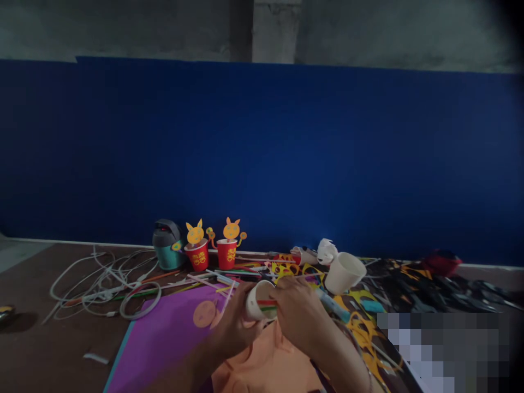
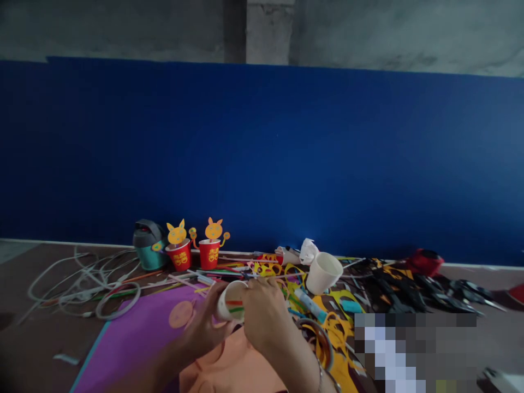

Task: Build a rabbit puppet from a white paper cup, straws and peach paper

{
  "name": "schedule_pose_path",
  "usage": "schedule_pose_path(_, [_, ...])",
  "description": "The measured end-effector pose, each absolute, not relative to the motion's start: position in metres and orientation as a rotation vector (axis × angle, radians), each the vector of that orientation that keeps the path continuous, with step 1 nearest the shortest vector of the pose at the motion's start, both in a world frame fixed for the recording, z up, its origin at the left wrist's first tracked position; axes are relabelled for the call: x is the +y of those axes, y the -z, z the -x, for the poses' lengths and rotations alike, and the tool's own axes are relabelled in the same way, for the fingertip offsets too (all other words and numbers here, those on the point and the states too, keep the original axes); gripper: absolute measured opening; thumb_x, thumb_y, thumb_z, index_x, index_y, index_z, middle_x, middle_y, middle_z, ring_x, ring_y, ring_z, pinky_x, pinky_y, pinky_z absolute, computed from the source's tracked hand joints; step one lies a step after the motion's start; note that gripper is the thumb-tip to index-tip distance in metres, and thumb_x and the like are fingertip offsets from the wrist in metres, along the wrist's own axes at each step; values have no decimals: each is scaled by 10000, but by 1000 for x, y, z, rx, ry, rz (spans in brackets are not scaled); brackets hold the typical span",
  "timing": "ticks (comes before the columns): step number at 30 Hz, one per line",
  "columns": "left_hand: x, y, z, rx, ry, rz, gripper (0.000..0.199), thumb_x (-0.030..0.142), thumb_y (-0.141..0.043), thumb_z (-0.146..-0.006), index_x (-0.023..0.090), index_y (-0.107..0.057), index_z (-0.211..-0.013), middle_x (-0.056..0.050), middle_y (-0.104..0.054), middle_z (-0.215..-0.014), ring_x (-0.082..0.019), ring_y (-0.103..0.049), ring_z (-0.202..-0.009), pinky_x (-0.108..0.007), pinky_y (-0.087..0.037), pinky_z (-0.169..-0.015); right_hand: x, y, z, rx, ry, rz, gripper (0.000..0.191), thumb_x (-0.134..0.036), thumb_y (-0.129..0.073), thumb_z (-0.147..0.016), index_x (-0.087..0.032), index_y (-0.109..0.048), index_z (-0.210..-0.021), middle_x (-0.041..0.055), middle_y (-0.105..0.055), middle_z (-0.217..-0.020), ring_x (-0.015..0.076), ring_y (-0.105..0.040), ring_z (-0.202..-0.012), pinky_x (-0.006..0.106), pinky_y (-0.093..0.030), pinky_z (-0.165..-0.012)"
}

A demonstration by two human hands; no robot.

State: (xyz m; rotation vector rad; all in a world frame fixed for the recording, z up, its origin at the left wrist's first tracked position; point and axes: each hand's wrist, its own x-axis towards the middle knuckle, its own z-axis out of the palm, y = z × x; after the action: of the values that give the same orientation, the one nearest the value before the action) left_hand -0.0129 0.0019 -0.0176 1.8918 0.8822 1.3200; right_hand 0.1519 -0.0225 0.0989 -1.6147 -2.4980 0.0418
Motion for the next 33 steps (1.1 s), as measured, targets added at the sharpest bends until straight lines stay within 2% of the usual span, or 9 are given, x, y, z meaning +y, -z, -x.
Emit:
schedule_pose_path(5, [1,17,13,878,-1286,-1804,622,38,-604,-634,228,-437,-1202,-57,-585,-1106,-214,-568,-998,-345,-474,-867,-18,-100,-151,-2494,-50,1631,221,-113,-492,-768,-205,-681,-834,43,-697,-866,202,-610,-851,313,-352,-731])
schedule_pose_path(11, [-1,1,16,848,-1278,-1735,556,35,-591,-650,217,-460,-1158,-38,-607,-1031,-194,-575,-921,-324,-480,-823,-17,-105,-154,-2395,-113,1571,214,-126,-500,-819,-213,-695,-829,28,-709,-848,184,-619,-863,304,-344,-780])
schedule_pose_path(18, [-1,-1,18,826,-1256,-1675,584,68,-620,-678,244,-407,-1192,-49,-586,-1092,-217,-569,-961,-352,-474,-837,-19,-108,-153,-2332,-139,1459,249,-94,-492,-830,-222,-703,-798,19,-716,-779,166,-619,-810,294,-348,-777])
schedule_pose_path(28, [-3,2,18,807,-1261,-1748,546,52,-594,-692,229,-421,-1179,-41,-600,-1050,-205,-567,-937,-346,-460,-839,-18,-100,-149,-2339,-123,1344,206,-93,-522,-831,-209,-682,-769,11,-702,-745,154,-592,-740,325,-306,-812])
schedule_pose_path(33, [-5,-2,13,814,-1266,-1807,583,32,-588,-653,211,-456,-1192,-61,-592,-1122,-235,-541,-1022,-363,-443,-895,-22,-98,-141,-2339,-88,1353,174,-139,-576,-813,-239,-701,-746,16,-674,-754,192,-547,-843,347,-289,-821])
